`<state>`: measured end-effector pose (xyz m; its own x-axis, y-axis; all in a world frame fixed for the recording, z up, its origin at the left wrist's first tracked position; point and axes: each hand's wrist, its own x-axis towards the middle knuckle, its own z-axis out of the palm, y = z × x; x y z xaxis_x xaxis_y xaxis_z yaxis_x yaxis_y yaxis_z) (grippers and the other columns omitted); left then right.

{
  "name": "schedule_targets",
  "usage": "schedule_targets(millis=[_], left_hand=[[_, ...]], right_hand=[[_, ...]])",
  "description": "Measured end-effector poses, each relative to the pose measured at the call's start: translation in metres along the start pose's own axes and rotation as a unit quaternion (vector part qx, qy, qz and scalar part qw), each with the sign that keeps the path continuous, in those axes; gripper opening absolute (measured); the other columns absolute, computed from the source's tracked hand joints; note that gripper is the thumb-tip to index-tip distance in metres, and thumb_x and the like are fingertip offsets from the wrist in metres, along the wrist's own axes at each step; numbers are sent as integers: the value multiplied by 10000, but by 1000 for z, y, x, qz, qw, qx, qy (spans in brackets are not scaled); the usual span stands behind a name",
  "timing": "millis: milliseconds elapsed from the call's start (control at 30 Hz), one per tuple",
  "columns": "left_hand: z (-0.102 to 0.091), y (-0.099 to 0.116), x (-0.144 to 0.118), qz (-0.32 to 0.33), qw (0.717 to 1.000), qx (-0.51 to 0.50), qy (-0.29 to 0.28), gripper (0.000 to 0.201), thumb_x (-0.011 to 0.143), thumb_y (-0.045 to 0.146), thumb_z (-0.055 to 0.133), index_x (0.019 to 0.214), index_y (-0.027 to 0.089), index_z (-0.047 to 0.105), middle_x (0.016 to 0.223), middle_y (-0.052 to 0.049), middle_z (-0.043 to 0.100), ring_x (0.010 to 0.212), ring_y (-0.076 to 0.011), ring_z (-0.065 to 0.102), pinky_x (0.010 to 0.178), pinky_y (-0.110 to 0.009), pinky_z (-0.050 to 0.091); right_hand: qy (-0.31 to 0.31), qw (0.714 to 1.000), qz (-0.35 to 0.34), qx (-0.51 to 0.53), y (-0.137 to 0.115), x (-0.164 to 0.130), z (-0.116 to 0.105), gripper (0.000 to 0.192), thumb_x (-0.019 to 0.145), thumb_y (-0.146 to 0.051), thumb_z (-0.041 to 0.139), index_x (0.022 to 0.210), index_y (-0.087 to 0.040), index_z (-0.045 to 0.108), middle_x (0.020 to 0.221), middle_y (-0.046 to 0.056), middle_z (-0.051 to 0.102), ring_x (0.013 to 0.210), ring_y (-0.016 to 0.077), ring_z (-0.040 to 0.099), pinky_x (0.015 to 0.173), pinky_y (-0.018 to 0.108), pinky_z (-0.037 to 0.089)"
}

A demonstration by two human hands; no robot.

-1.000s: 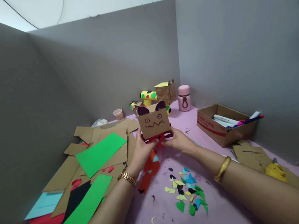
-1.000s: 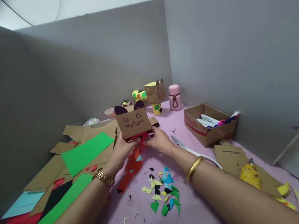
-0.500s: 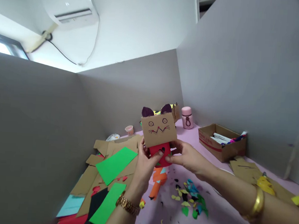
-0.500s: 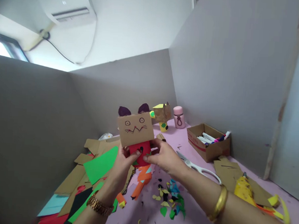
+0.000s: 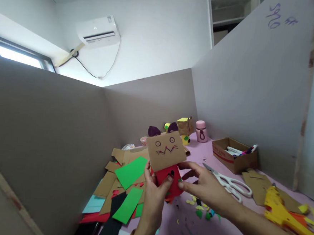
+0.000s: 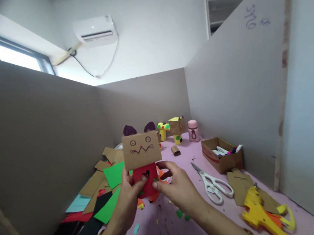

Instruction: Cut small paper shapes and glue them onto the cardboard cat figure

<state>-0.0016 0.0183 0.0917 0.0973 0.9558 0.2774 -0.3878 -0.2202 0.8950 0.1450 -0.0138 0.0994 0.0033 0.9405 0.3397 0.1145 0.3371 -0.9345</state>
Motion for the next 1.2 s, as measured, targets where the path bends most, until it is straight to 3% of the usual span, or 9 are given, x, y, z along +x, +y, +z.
schedule_targets(millis=[133, 267, 467, 600, 733, 867, 1033, 1200], left_hand=[[-15, -7, 3, 8, 1000, 29, 7, 898, 654, 240, 774, 1352, 307, 214, 1168, -111, 621, 1088, -303, 597, 868, -436, 512], [-22, -17, 15, 11, 999, 38, -17, 939, 662, 234, 768, 1363, 327, 150, 1170, -103, 611, 1116, -290, 577, 894, -437, 496], [-6, -33, 45, 1, 994, 2, -112, 949, 674, 189, 753, 1373, 332, 128, 1309, -128, 526, 1174, -279, 534, 924, -414, 480], [4, -50, 74, 10, 988, 18, -152, 944, 675, 204, 754, 1376, 311, 131, 1289, -129, 539, 1175, -272, 530, 922, -395, 477], [2, -75, 103, 18, 985, 51, -163, 874, 699, 228, 733, 1370, 264, 175, 1234, -133, 574, 1106, -258, 575, 882, -373, 496], [-9, -105, 119, 12, 985, 64, -162, 838, 693, 191, 727, 1366, 258, 232, 1268, -129, 548, 1138, -254, 545, 908, -362, 472], [-24, -133, 119, -2, 986, 87, -144, 795, 672, 123, 714, 1343, 242, 304, 1272, -118, 545, 1183, -251, 507, 954, -355, 432], [-30, -138, 116, -23, 985, 108, -135, 851, 621, 65, 708, 1353, 247, 314, 1233, -113, 578, 1166, -259, 524, 917, -363, 458]], right_hand=[[66, 997, -8, -47, 13, -12, 4, 282, 749, -238, 593, 1029, -209, 610, 1127, 73, 598, 844, 209, 574, 560, 292, 471], [80, 995, 7, -64, 30, -7, 3, 236, 744, -241, 592, 974, -221, 642, 1037, 71, 646, 780, 216, 581, 565, 314, 473], [60, 998, 21, -29, 50, 31, -12, 428, 698, -208, 628, 1120, -204, 560, 1181, 96, 606, 999, 264, 577, 798, 396, 496], [16, 1000, 12, 11, 58, 61, -28, 393, 680, -160, 632, 1069, -190, 586, 1083, 82, 670, 1020, 258, 592, 821, 385, 511], [1, 999, -10, 32, 77, 86, -37, 417, 671, -124, 626, 1079, -196, 578, 1078, 58, 682, 955, 226, 627, 807, 365, 526], [4, 999, -4, 32, 111, 102, -37, 442, 664, -82, 628, 1086, -195, 563, 1057, 51, 685, 904, 212, 642, 782, 361, 536], [-1, 999, 44, -9, 147, 96, -34, 305, 758, -97, 668, 1046, -153, 587, 970, 33, 675, 812, 183, 651, 736, 367, 537], [18, 993, 97, -66, 162, 83, -35, 134, 860, -191, 611, 985, -141, 607, 874, 6, 656, 705, 147, 635, 661, 329, 531]])
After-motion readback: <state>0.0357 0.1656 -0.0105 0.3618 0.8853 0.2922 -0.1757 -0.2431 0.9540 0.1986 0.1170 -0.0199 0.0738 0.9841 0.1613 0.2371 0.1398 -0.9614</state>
